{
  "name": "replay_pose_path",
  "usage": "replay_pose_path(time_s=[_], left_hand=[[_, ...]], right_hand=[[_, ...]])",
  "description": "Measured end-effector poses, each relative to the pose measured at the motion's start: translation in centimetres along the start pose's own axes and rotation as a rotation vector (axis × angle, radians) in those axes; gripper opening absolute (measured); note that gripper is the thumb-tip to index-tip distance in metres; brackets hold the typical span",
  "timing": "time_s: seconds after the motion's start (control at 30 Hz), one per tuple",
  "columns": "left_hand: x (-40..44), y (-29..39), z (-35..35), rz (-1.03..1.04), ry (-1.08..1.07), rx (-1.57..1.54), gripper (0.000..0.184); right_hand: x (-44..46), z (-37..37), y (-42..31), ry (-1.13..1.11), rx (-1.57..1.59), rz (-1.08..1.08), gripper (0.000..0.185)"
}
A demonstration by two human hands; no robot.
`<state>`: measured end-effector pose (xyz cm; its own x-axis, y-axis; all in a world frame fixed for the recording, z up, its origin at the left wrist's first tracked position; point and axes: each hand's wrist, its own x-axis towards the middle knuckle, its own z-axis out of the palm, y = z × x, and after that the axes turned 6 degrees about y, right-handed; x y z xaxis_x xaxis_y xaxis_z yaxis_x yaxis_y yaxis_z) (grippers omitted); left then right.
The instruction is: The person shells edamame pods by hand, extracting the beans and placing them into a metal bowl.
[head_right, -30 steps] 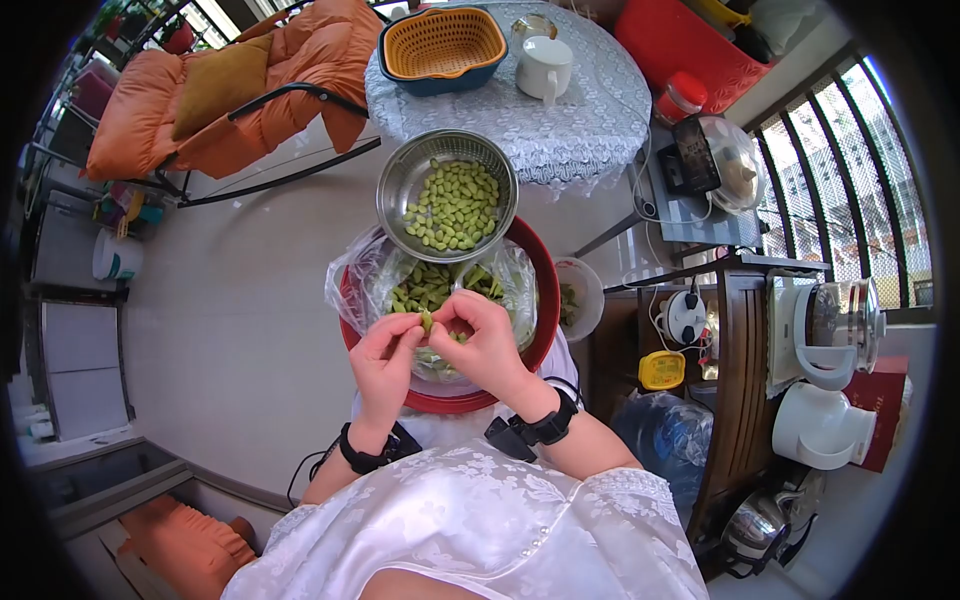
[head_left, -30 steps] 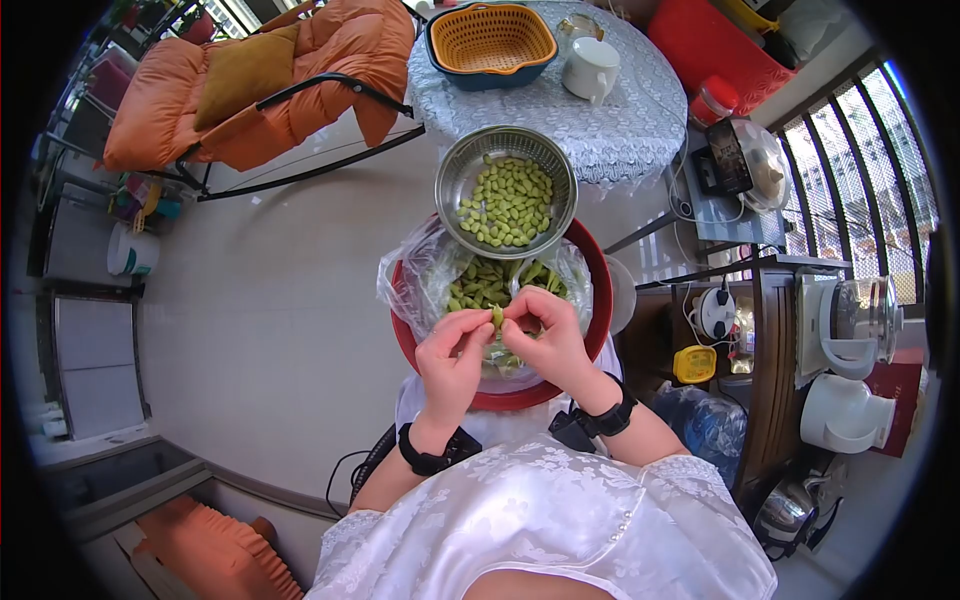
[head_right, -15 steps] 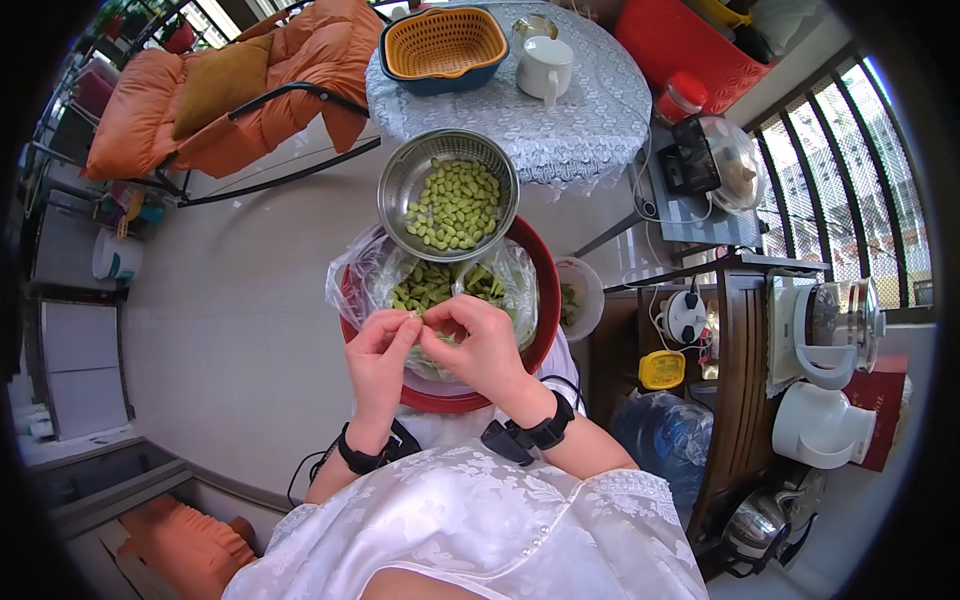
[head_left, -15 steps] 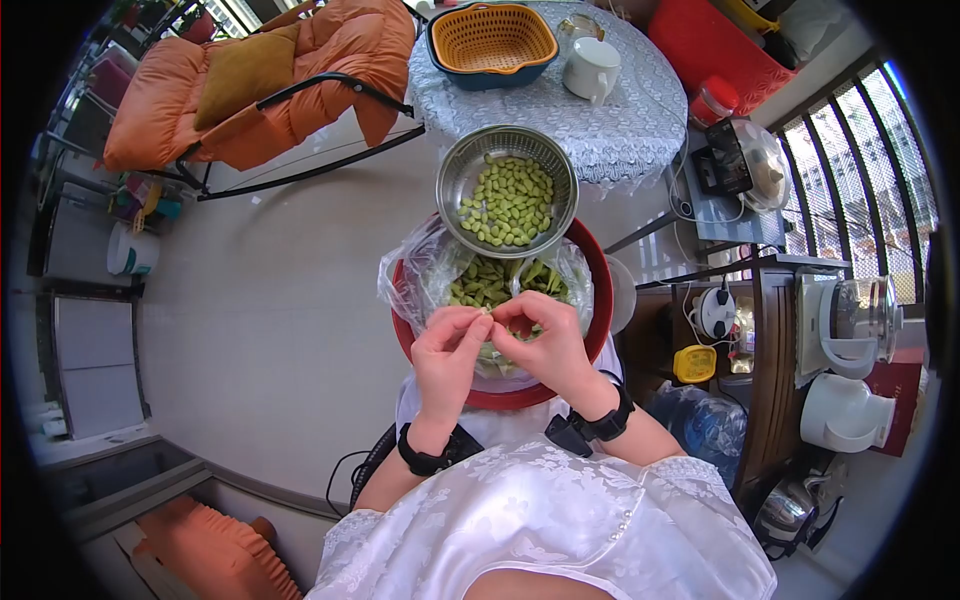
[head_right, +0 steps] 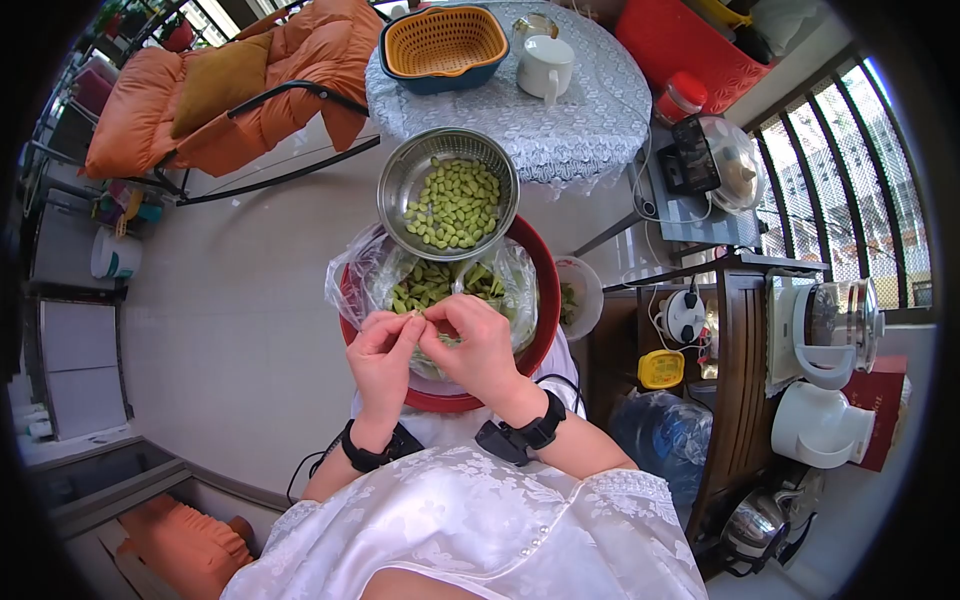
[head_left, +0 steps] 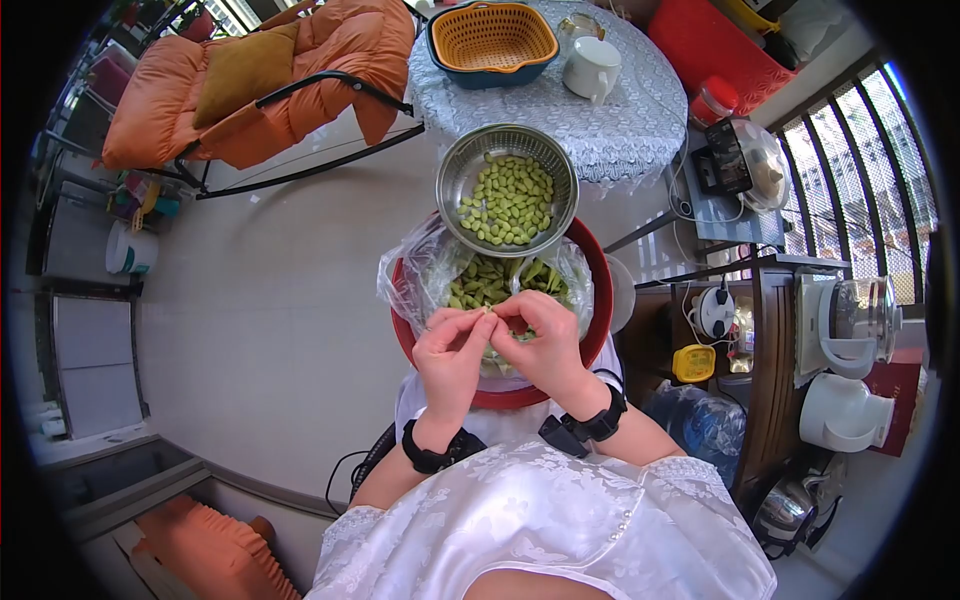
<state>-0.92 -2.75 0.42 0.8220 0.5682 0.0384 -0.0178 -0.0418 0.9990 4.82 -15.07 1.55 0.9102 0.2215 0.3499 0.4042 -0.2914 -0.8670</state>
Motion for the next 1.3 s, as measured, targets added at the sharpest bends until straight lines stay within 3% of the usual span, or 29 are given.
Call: replay_pose_path(time_s=[0.63, 0.77, 0.83, 0.93, 1.1, 1.3], left_hand=[[-0.5, -1.2, 1.0, 0.053, 0.047, 0.051, 0.007], [0.2, -1.1, 0.9, 0.088, 0.026, 0.039, 0.008], [0.5, -1.1, 0.6, -0.143, 0.026, -0.065, 0.008], [1.3, -1.7, 0.0, -0.234, -0.030, -0.080, 0.014], [1.2, -1.7, 0.0, -0.269, -0.076, -0.202, 0.016], [0.9, -1.7, 0.0, -0.288, -0.078, -0.154, 0.017]], right_hand=[[-0.1, 0.3, 1.1, 0.035, -0.082, -0.030, 0.009], [0.5, -0.2, 0.9, -0.009, 0.027, 0.008, 0.010], [0.9, -0.5, 0.5, -0.032, 0.058, -0.010, 0.011], [1.0, -0.7, 0.6, -0.109, 0.076, -0.009, 0.013], [0.7, -1.1, 1.7, -0.188, 0.134, 0.135, 0.015], [0.4, -0.8, 2.1, -0.122, 0.080, 0.097, 0.012]])
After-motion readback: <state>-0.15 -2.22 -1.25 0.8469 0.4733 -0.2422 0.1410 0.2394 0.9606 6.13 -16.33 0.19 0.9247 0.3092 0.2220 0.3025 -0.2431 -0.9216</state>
